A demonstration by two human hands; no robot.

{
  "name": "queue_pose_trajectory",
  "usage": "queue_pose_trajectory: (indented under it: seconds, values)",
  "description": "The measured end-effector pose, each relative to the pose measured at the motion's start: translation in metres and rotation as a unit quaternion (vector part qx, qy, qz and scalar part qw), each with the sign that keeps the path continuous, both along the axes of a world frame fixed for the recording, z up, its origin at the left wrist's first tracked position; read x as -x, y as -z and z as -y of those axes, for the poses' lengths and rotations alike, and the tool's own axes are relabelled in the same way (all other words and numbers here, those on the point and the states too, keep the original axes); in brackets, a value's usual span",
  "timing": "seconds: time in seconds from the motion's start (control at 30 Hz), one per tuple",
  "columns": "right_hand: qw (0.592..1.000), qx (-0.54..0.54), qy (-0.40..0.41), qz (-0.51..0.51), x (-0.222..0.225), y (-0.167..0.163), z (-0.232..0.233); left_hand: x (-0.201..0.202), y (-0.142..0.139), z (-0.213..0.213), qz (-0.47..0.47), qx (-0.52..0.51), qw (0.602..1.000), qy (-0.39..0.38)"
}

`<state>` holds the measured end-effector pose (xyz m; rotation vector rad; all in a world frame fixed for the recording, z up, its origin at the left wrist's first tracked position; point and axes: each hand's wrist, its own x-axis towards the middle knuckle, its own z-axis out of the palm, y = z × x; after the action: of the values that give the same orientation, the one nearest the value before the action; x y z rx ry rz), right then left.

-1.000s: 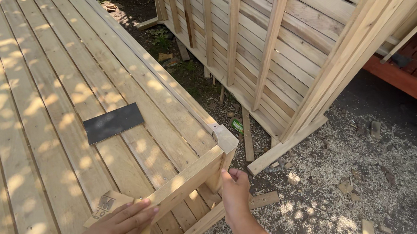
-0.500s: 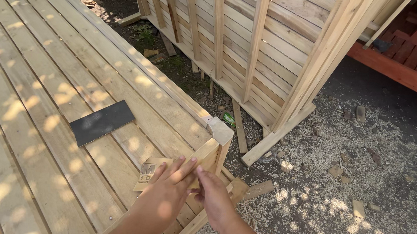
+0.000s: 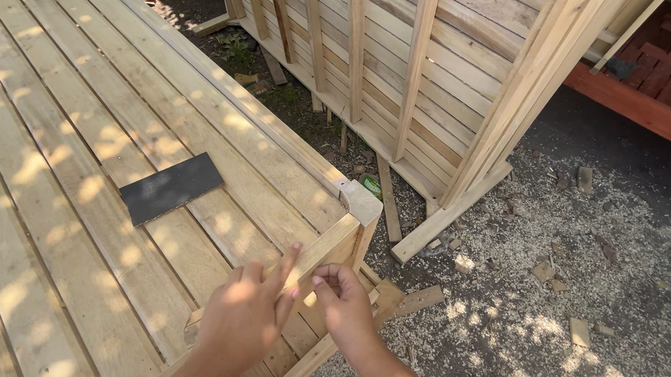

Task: The person sands the edges and legs of a wooden bed frame using a sanding block and sandpaper. They work on multiple corners and vertical supports, smoothing the surfaces by hand.

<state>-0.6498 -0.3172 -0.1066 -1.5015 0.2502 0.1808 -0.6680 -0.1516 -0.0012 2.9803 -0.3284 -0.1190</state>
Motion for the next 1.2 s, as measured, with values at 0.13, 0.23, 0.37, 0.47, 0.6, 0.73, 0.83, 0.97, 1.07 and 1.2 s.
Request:
queue_pose_trajectory:
  seconds: [0.13,0.23,0.37,0.47,0.6,0.73,0.83,0.97,1.07,1.2]
  values:
    - [0.997,0.020,0.072,0.006,0.001,-0.003,0.001,0.044,0.009,-0.060,-0.050,-0.074,0.993,-0.078]
    - [0.994,0.044,0.097,-0.001,-0.003,-0.006,0.009,0.054,0.023,-0.083,-0.035,-0.143,0.985,-0.087]
    - [0.992,0.039,0.113,-0.034,-0.011,-0.008,0.022,0.031,0.025,-0.047,-0.081,-0.154,0.979,-0.109]
    - [0.986,0.015,0.161,0.051,-0.023,-0.008,0.032,0.003,0.006,0.007,0.042,-0.075,0.993,-0.075]
    - [0.976,0.057,0.184,0.101,-0.039,-0.007,0.050,-0.052,-0.011,0.072,-0.005,-0.033,0.997,-0.064]
    - [0.952,0.151,0.174,0.200,-0.059,-0.007,0.066,-0.078,-0.005,0.102,0.041,0.013,0.996,-0.084]
    - [0.935,0.195,0.130,0.266,-0.088,-0.008,0.069,-0.055,0.001,0.074,0.060,0.008,0.995,-0.085]
    - [0.920,0.319,-0.003,0.228,-0.128,-0.012,0.061,0.014,0.007,-0.020,-0.035,-0.023,0.987,-0.152]
    - [0.954,0.253,-0.066,0.147,-0.139,-0.023,0.063,0.044,0.021,-0.066,-0.116,-0.064,0.966,-0.223]
    - [0.982,0.138,-0.125,0.037,-0.133,-0.048,0.072,0.019,0.023,-0.029,0.032,0.002,0.971,-0.237]
